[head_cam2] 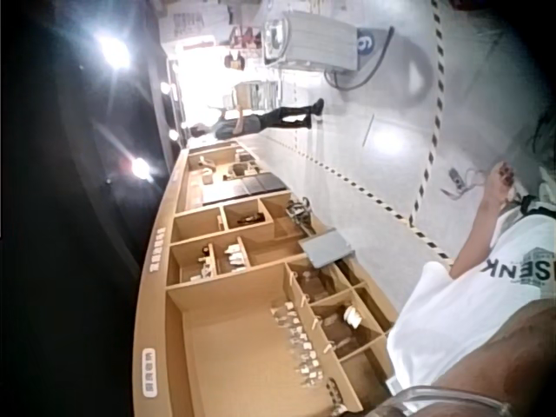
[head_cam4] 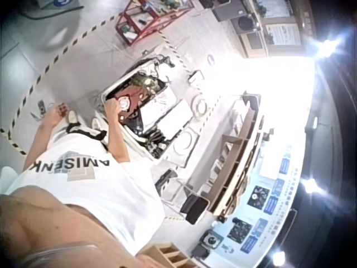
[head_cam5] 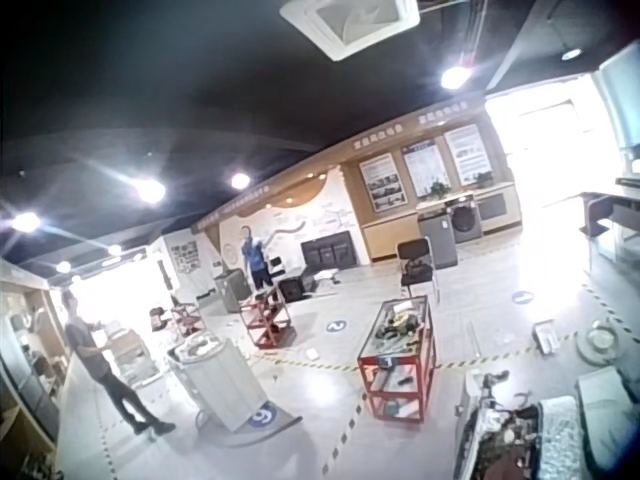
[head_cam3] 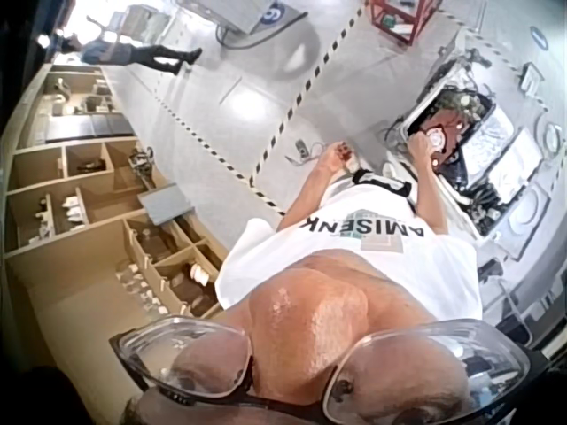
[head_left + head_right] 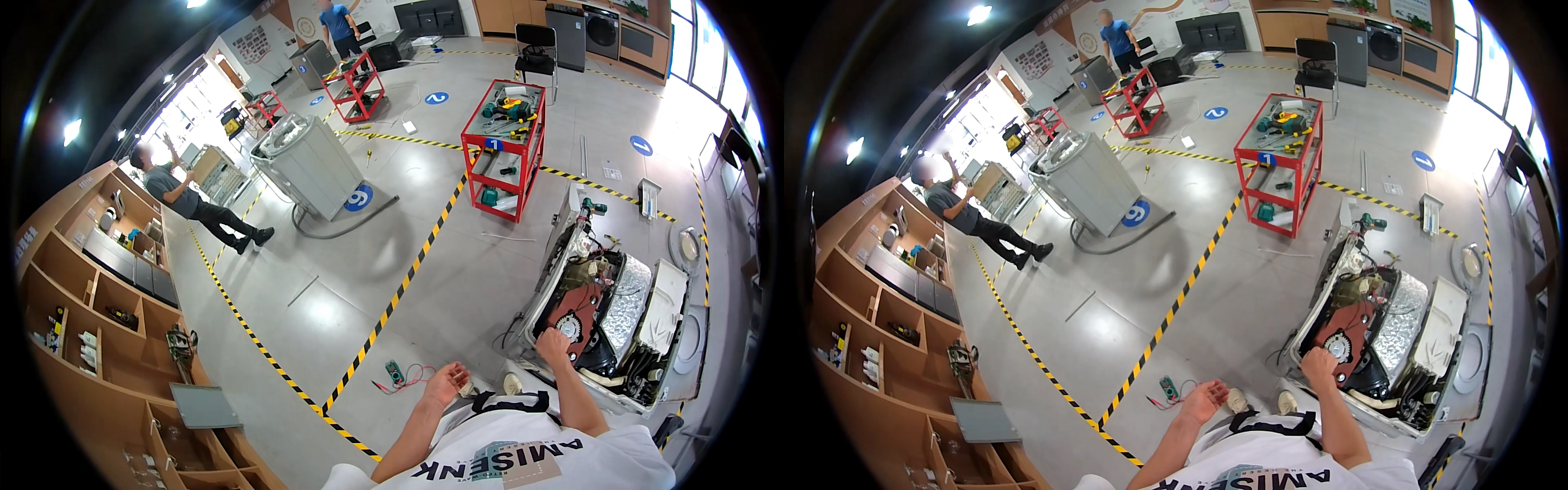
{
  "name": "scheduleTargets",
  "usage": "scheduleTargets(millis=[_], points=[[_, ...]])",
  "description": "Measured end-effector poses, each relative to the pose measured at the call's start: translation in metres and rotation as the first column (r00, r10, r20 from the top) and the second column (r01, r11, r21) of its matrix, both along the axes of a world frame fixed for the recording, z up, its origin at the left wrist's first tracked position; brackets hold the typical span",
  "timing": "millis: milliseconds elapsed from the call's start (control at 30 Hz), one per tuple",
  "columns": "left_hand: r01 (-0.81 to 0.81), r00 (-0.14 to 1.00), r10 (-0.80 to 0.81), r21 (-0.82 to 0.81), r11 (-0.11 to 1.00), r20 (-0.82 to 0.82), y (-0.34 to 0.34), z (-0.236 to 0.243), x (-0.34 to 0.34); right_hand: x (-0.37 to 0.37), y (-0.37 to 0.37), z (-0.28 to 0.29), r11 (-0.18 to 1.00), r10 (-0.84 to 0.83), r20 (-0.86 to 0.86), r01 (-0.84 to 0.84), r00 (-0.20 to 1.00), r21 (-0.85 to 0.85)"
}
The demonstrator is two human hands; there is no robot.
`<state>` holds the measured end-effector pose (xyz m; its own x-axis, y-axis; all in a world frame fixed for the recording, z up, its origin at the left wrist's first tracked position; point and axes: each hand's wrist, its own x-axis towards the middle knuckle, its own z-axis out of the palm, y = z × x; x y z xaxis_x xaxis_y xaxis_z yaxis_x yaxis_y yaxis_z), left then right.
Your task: The person uses an electric screwdriver to unscrew several fasteners from a red plastic internal component of a washing machine and then disconnects a wire by hand.
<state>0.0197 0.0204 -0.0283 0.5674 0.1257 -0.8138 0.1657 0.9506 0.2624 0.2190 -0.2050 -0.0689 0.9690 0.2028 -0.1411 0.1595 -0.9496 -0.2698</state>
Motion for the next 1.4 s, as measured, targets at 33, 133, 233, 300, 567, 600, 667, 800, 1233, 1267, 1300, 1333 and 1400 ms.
scheduleTargets(millis=[33,133,233,300,567,600,667,800,1233,1267,1300,1333,1400], points=[[-0.001,1.0,0.001,0.001,1.0,0.004,0.0,0.001,0.0,0.001,0.001,0.004,1.0,0.004,-0.019,-0.004,1.0,-0.011],[-0.004,1.0,0.004,0.002,1.0,0.023,0.001,0.0,0.0,-0.001,0.001,0.009,0.999,0.019,-0.025,-0.02,0.999,-0.031],[-0.003,0.999,0.003,0.001,1.0,0.041,0.003,-0.009,-0.003,-0.002,0.002,0.005,0.999,-0.006,-0.033,0.005,0.999,-0.036],[-0.006,1.0,0.006,0.005,1.0,0.024,0.002,-0.017,-0.002,-0.001,0.005,0.011,1.0,-0.021,-0.091,0.019,0.996,-0.021],[0.012,1.0,-0.013,0.022,1.0,0.026,0.001,-0.03,-0.002,-0.001,0.0,0.003,0.998,0.029,-0.025,-0.03,0.999,-0.06],[0.013,1.0,-0.013,0.012,1.0,0.024,0.001,-0.032,-0.001,0.0,0.001,0.003,0.998,0.042,-0.03,-0.043,0.999,-0.053],[-0.002,1.0,0.002,0.005,1.0,0.026,0.001,-0.035,-0.002,0.0,0.003,0.003,0.998,0.038,-0.009,-0.039,0.999,-0.05],[-0.018,0.999,0.017,0.019,1.0,0.035,-0.004,-0.032,0.0,0.0,0.003,0.015,0.996,0.043,-0.054,-0.047,0.998,-0.074],[-0.008,0.999,0.008,0.009,1.0,0.033,-0.003,-0.032,0.002,0.0,0.001,-0.004,0.997,0.042,0.023,-0.04,0.999,-0.071],[-0.013,0.999,0.013,0.006,1.0,0.035,-0.003,-0.032,0.002,-0.001,0.001,0.002,0.996,0.043,0.011,-0.043,0.999,-0.073],[-0.02,0.999,0.02,-0.001,1.0,0.039,-0.003,-0.03,0.003,-0.001,0.002,0.007,0.996,0.043,0.0,-0.043,0.999,-0.075],[-0.019,0.999,0.019,-0.004,1.0,0.041,-0.004,-0.03,0.003,-0.002,0.002,0.007,0.997,0.04,0.007,-0.039,0.999,-0.073],[-0.009,0.999,0.009,-0.006,1.0,0.042,-0.003,-0.031,0.003,-0.002,0.003,0.007,0.997,0.032,0.018,-0.031,0.999,-0.066]])
